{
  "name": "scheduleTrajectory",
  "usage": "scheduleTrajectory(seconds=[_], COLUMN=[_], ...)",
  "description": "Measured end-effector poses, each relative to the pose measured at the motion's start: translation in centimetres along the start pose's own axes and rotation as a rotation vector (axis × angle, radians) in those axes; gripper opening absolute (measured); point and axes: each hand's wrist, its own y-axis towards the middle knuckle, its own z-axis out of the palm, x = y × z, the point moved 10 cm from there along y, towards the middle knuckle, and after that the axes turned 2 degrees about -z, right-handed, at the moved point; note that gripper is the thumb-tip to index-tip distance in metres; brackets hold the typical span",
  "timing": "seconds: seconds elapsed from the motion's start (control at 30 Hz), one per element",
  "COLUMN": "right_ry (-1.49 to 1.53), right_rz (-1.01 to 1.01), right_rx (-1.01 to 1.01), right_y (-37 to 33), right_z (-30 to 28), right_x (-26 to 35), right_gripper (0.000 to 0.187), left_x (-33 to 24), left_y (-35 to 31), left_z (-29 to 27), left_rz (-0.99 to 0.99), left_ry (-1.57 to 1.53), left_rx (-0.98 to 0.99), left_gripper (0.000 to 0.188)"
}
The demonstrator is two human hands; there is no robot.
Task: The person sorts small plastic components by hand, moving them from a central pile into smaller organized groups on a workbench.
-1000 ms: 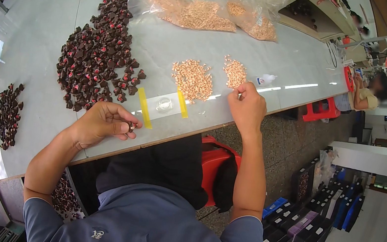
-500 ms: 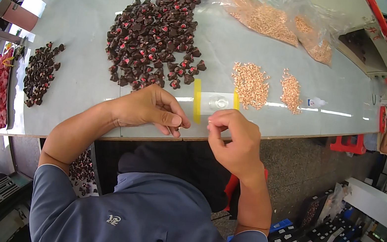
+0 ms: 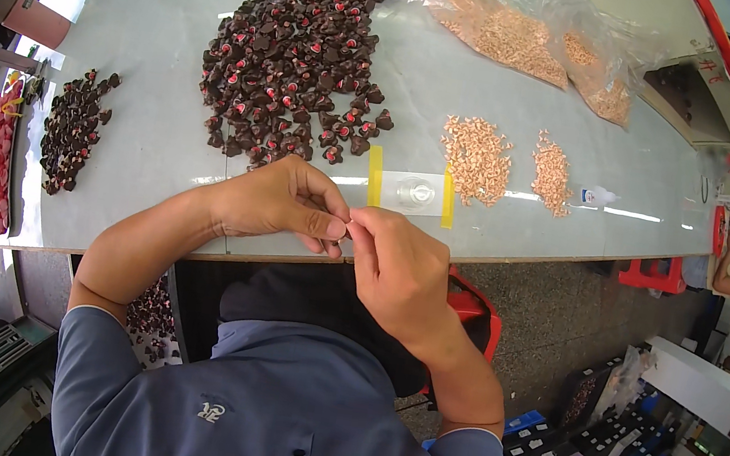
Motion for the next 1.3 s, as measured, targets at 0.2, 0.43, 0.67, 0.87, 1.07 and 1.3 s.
scheduleTrajectory(seconds=[0.2,0.43,0.67,0.87,1.07,1.3], right_ry=[-0.008,0.260,0.253,0.290,0.198,0.032], right_rz=[0.018,0.116,0.062,0.050,-0.003,-0.044], right_rx=[-0.156,0.183,0.263,0.257,0.208,0.225], right_y=[-0.8,0.1,-0.4,-0.7,-0.3,1.0], right_z=[-1.2,0.1,1.5,1.7,0.5,-1.9], right_x=[0.8,-1.9,-1.9,-2.3,-2.3,-2.7], right_gripper=[0.023,0.012,0.011,0.012,0.014,0.013], left_x=[-0.1,-0.3,-0.2,-0.2,-0.2,0.0], left_y=[0.1,-0.1,-0.3,-0.1,0.1,-0.1], left_z=[0.0,0.7,1.0,0.9,0.5,0.0], left_rz=[0.013,0.000,-0.029,-0.025,-0.015,-0.007], left_ry=[-0.030,0.089,0.107,0.074,0.041,0.026], left_rx=[-0.026,0.051,0.084,0.081,0.031,0.001], left_gripper=[0.025,0.024,0.022,0.023,0.027,0.030])
